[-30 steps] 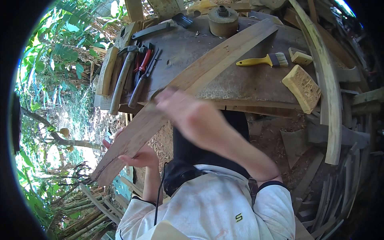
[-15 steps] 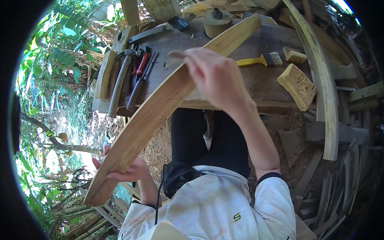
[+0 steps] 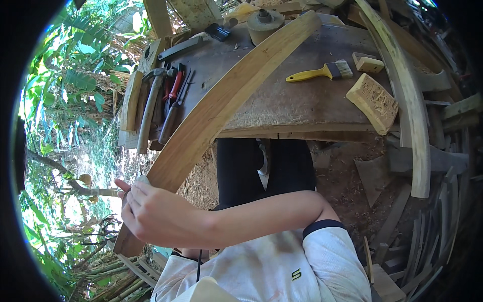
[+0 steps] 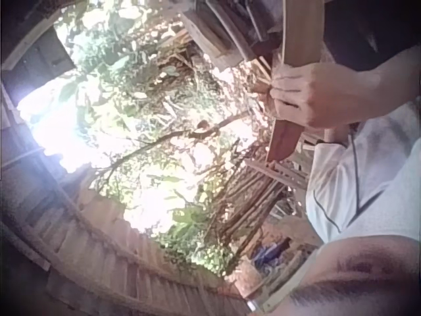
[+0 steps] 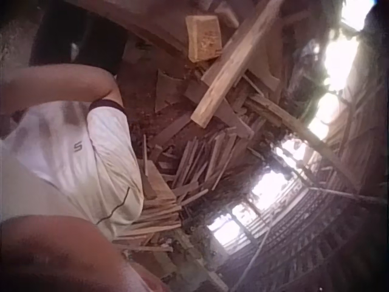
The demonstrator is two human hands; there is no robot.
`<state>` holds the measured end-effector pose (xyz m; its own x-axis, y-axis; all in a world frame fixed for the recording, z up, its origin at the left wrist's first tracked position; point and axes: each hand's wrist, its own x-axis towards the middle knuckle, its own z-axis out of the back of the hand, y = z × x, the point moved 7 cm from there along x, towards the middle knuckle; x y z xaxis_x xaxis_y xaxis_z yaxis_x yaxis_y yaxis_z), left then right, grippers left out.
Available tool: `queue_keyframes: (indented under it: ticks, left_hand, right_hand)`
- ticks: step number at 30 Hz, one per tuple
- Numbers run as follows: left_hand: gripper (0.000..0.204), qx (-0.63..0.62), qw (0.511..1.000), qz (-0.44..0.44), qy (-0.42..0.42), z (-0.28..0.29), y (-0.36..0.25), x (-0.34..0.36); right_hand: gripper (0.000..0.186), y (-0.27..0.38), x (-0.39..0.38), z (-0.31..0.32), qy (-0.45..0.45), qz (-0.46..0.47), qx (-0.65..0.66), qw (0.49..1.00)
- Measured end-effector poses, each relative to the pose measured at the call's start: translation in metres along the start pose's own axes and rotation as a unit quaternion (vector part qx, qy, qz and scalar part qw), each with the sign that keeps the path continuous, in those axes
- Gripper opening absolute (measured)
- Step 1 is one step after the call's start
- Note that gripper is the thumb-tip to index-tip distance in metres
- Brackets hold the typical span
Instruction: The person uses a hammer and chisel to carve a groove into a long wooden plank, then smooths the plank with sandpaper. The work is performed at a cluttered outdoor workbench with various tools visible.
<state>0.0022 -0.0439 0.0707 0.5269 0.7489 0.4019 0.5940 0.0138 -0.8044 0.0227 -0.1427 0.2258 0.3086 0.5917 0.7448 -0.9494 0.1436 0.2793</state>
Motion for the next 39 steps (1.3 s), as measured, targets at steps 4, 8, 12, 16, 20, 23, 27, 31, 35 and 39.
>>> queue_keyframes:
  ticks: [4, 8, 12, 16, 20, 23, 27, 31, 35, 39]
  left_hand:
    - [0.080, 0.070, 0.989, 0.072, 0.105, 0.000, 0.006, -0.007]
    - [0.083, 0.148, 0.962, 0.111, 0.202, -0.007, 0.009, -0.014]
    - [0.087, 0.196, 0.937, 0.126, 0.260, -0.013, 0.010, -0.019]
    - [0.092, 0.226, 0.923, 0.130, 0.284, -0.013, 0.010, -0.021]
    - [0.097, 0.240, 0.915, 0.133, 0.296, -0.015, 0.009, -0.021]
    - [0.101, 0.246, 0.912, 0.132, 0.301, -0.018, 0.009, -0.019]
    - [0.106, 0.245, 0.911, 0.133, 0.305, -0.020, 0.010, -0.016]
    - [0.105, 0.229, 0.918, 0.116, 0.304, -0.016, 0.006, -0.010]
    - [0.092, 0.171, 0.933, 0.108, 0.298, -0.012, 0.002, -0.004]
    - [0.086, 0.143, 0.945, 0.090, 0.281, 0.001, -0.012, -0.010]
  right_hand:
    - [0.032, -0.025, -0.011, 0.017, 0.034, -0.021, 0.058, 0.998]
    - [0.029, -0.026, -0.014, 0.012, 0.020, -0.037, -0.035, 0.998]
    - [0.025, -0.004, -0.010, -0.003, 0.008, 0.001, -0.006, 1.000]
    - [0.024, 0.031, -0.007, -0.025, 0.147, 0.034, 0.040, 0.988]
    - [0.025, 0.011, -0.012, -0.005, 0.095, -0.013, 0.148, 0.984]
    - [0.023, -0.047, -0.032, 0.035, 0.013, -0.032, 0.121, 0.992]
    - [0.029, -0.135, -0.055, 0.064, -0.009, -0.096, -0.012, 0.995]
    - [0.024, -0.220, -0.074, 0.094, -0.047, -0.229, -0.081, 0.969]
    - [0.022, -0.217, -0.065, 0.094, -0.089, -0.194, -0.114, 0.970]
    - [0.021, -0.179, -0.058, 0.083, -0.073, -0.115, -0.033, 0.990]
